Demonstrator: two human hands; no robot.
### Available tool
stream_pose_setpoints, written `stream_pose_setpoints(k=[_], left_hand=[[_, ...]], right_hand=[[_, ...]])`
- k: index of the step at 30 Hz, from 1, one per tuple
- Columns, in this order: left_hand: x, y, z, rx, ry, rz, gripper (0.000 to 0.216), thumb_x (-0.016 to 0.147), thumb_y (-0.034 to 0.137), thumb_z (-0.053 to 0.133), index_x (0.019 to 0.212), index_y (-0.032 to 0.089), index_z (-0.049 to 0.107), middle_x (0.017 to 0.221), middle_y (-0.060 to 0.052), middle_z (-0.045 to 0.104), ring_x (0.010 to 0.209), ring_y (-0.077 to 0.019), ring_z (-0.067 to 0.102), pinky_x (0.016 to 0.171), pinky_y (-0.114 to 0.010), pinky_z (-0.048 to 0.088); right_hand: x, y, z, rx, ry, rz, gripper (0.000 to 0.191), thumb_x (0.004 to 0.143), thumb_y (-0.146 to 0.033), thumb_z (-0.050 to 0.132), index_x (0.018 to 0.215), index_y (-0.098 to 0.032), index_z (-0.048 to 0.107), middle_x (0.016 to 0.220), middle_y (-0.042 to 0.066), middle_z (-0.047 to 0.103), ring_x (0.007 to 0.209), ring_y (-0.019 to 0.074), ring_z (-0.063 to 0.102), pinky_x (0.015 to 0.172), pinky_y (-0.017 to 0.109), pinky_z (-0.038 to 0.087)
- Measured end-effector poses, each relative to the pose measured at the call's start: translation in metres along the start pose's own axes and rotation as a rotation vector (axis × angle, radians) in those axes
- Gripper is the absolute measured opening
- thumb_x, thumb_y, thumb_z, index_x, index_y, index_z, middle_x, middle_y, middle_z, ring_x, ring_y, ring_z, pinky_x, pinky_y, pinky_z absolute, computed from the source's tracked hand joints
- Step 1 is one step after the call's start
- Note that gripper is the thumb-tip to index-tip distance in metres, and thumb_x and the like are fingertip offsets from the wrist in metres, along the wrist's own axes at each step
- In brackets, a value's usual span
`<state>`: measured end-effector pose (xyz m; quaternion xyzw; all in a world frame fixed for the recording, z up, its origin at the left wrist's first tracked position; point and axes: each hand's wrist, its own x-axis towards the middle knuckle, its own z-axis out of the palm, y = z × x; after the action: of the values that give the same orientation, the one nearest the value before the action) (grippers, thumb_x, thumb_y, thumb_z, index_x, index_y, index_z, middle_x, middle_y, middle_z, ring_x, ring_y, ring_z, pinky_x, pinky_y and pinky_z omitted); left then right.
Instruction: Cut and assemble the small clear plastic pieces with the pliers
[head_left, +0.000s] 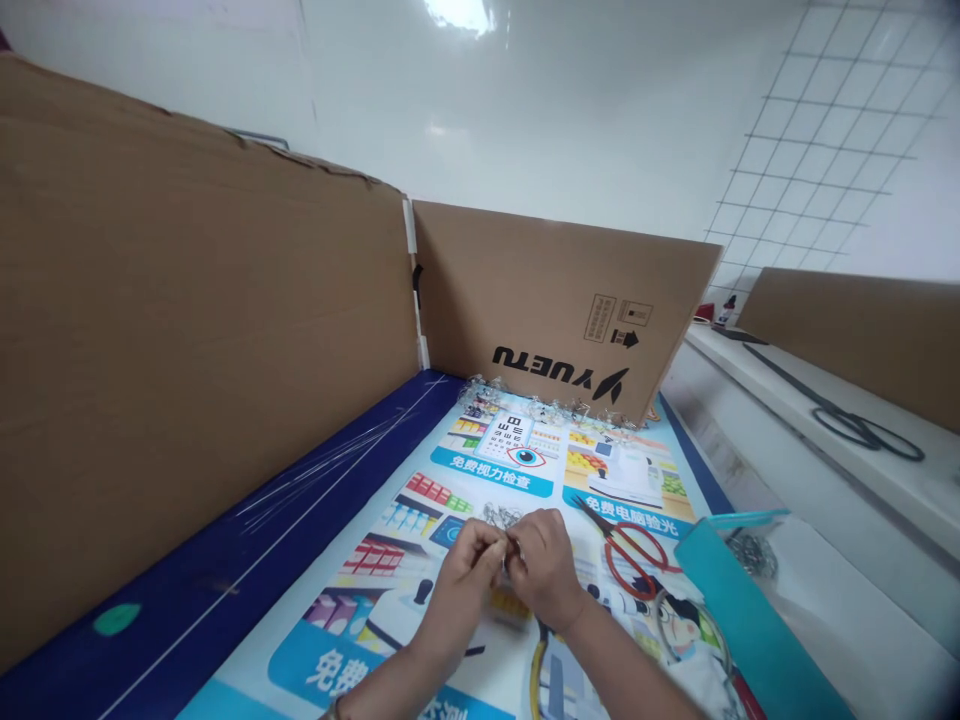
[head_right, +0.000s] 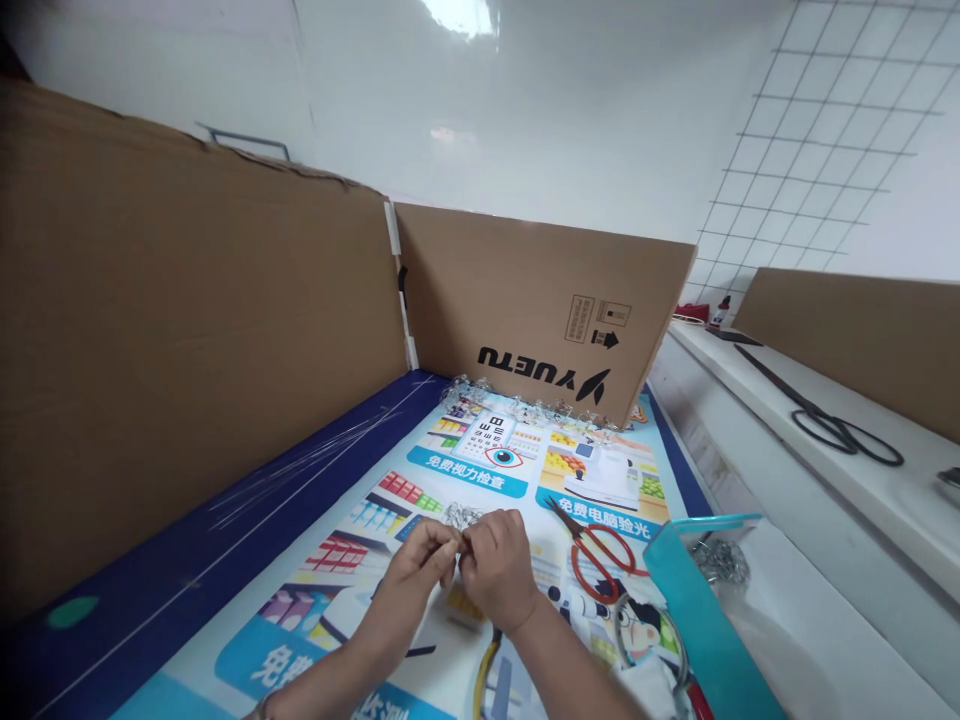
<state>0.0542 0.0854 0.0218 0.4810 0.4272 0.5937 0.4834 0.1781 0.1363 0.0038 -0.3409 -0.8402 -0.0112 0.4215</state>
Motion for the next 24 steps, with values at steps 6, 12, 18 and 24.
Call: stream_pose_setpoints(k=[6,12,18,24], left_hand=[[-0.005,-0.011,0.002,-0.215,0.144,-0.122,0.016,0.079,0.031,0.056,0.083,0.016,0.053,0.066,0.003,0.049,0.056,-0.0082,0.042,0.053,-0.019,0.035],[-0.003,-0.017,-0.003,-0.296,0.187,-0.25,0.021,0.079,0.037,0.056,0.079,0.016,0.051,0.058,0.005,0.045,0.052,-0.0075,0.041,0.048,-0.018,0.032],[0.007,-0.019,-0.009,-0.346,0.161,-0.369,0.03,0.075,0.044,0.058,0.076,0.015,0.052,0.061,0.003,0.047,0.05,-0.0075,0.042,0.043,-0.018,0.028],[0.013,-0.02,-0.017,-0.255,0.195,-0.355,0.033,0.071,0.046,0.061,0.065,0.015,0.049,0.055,0.005,0.043,0.047,-0.007,0.039,0.042,-0.017,0.026]], right_hand=[[-0.002,0.007,0.006,-0.131,-0.049,-0.08,0.014,0.079,-0.011,0.041,0.075,-0.018,0.052,0.071,0.004,0.049,0.071,0.0178,0.043,0.067,0.034,0.032],[-0.002,0.011,0.005,-0.201,-0.069,-0.102,0.013,0.082,-0.012,0.041,0.077,-0.018,0.051,0.07,0.004,0.048,0.072,0.0189,0.042,0.067,0.036,0.032],[-0.003,0.01,0.004,-0.219,-0.098,-0.157,0.013,0.083,-0.013,0.042,0.078,-0.019,0.052,0.07,0.004,0.049,0.071,0.0188,0.044,0.066,0.036,0.032],[-0.002,0.007,0.004,-0.214,-0.116,-0.206,0.014,0.083,-0.012,0.042,0.08,-0.019,0.054,0.071,0.004,0.051,0.07,0.018,0.044,0.065,0.035,0.032]])
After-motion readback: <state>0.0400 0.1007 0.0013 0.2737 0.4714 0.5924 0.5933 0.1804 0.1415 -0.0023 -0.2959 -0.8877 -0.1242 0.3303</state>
